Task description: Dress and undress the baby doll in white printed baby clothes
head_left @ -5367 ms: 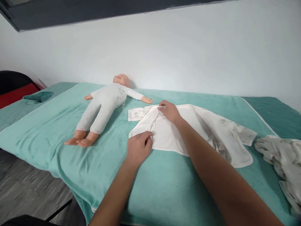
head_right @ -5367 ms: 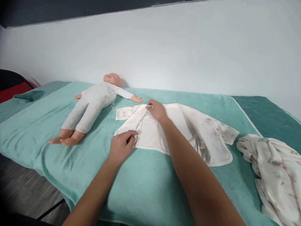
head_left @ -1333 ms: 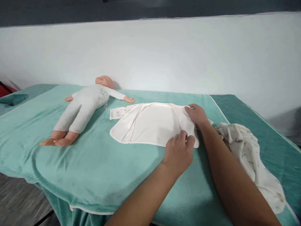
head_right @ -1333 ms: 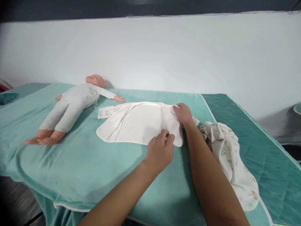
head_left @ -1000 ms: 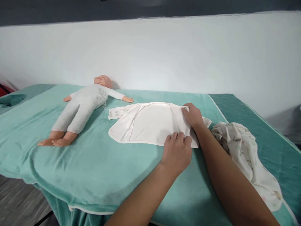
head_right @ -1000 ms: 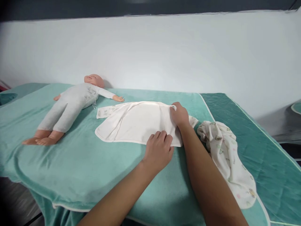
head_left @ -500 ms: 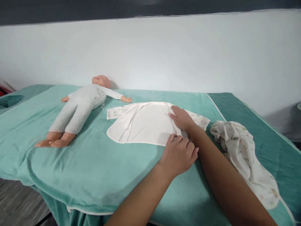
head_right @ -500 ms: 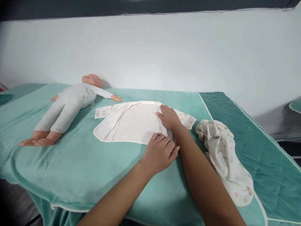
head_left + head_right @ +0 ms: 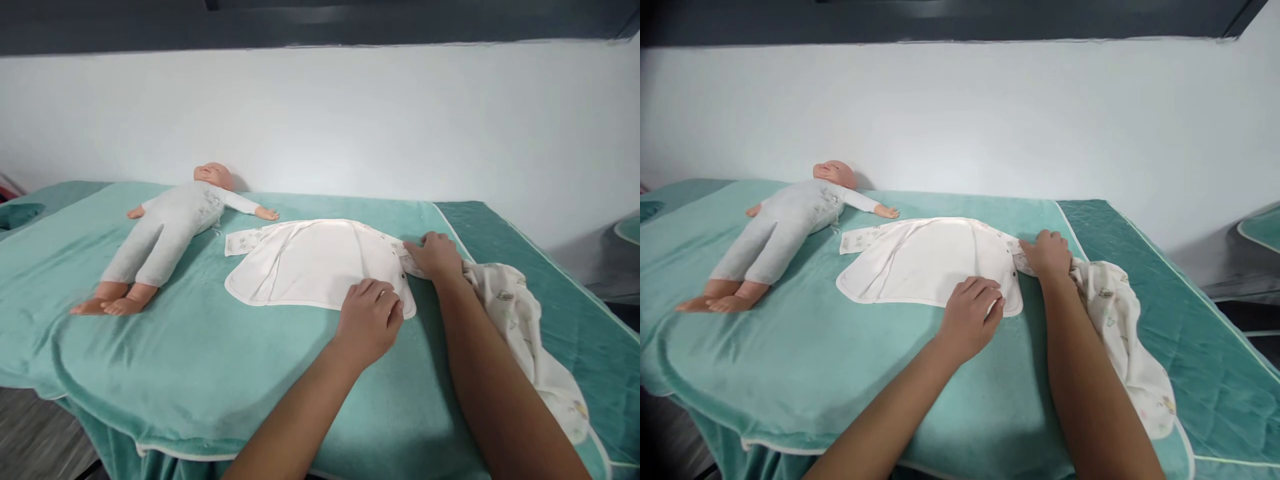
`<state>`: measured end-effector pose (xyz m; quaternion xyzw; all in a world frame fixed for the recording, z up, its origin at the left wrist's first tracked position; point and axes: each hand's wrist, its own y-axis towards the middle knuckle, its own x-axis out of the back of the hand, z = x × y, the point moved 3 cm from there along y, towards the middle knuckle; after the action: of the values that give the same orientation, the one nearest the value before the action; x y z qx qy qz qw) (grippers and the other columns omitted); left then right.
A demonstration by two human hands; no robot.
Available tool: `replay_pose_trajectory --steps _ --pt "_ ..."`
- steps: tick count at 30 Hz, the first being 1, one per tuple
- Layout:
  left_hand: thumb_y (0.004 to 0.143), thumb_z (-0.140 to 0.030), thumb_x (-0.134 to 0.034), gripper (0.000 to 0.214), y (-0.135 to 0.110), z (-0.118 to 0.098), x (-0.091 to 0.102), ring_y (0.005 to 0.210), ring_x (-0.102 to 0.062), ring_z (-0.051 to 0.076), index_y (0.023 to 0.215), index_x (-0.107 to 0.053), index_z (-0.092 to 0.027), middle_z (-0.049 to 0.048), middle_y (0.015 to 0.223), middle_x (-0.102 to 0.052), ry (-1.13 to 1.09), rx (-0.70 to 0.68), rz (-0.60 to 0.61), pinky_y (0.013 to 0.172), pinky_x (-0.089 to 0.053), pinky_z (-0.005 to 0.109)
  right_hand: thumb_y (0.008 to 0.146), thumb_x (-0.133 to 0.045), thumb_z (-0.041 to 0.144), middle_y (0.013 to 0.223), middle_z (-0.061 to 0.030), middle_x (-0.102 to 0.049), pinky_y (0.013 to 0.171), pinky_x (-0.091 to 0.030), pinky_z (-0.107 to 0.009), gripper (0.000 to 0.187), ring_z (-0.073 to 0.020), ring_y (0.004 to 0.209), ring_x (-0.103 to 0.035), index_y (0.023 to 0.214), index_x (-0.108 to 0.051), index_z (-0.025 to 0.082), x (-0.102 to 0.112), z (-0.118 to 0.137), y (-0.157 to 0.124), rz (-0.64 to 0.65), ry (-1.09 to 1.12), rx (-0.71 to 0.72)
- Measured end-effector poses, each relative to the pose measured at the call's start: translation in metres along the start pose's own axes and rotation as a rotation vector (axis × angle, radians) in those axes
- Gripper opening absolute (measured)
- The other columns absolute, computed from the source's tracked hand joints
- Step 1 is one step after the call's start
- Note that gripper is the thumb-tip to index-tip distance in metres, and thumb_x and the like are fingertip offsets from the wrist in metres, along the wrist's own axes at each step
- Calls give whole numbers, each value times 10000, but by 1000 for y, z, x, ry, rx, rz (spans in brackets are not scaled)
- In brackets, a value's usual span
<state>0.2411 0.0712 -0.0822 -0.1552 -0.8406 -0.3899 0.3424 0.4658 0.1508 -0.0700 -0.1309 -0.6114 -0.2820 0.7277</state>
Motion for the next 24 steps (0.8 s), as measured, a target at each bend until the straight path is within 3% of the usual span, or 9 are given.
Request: replay_pose_trajectory --steps 3,5,11,15,17,21,24 --pt "952 -202 -515 143 1 8 -1 1217 -584 244 1007 -646 -217 67 1280 -670 -8 197 -40 973 -494 427 843 -571 601 1120 -200 -685 874 -478 -456 508 -370 1074 -627 1053 -667 149 5 -16 2 193 8 -69" --pt "938 -168 -511 189 1 12 -2 1268 -574 242 1069 -637 -219 82 1335 -649 -27 272 -26 1001 -490 436 850 -575 536 997 -141 -701 832 -471 -420 370 -323 972 -641 957 -661 193 5 -19 5 212 75 -56" --pt "959 -159 -472 240 1 10 -2 1147 -659 201 1140 -614 -228 53 1417 -622 -61 215 45 976 -489 441 883 -519 348 1102 -147 -648 893 -463 -469 204 -324 1046 -587 981 -629 206 6 -13 9 -290 265 -33" --pt "960 -176 -486 245 1 10 -2 1046 -685 183 1157 -619 -237 39 1443 -606 -72 205 61 975 -486 428 848 -536 263 1282 -181 -565 964 -445 -548 271 -366 1207 -514 1098 -616 194 7 -15 5 -415 288 0" --pt "957 -170 -489 262 1 9 -3 1027 -687 170 1176 -614 -241 28 1454 -596 -80 185 70 976 -488 414 836 -595 326 1285 -215 -565 977 -447 -552 373 -376 1192 -538 1169 -590 158 6 -21 5 -370 300 -59" --pt "953 -163 -495 277 0 9 -3 985 -690 151 1192 -608 -243 26 1463 -585 -86 162 83 965 -499 399 851 -613 445 1128 -247 -654 951 -465 -541 451 -396 1096 -616 1148 -602 105 3 -29 7 -129 283 -203" --pt "954 -169 -491 269 -1 10 -4 987 -688 160 1183 -615 -235 38 1450 -593 -91 168 80 976 -498 408 832 -633 430 1098 -208 -690 959 -473 -504 442 -369 1096 -631 1156 -612 131 3 -30 9 -114 293 -205"
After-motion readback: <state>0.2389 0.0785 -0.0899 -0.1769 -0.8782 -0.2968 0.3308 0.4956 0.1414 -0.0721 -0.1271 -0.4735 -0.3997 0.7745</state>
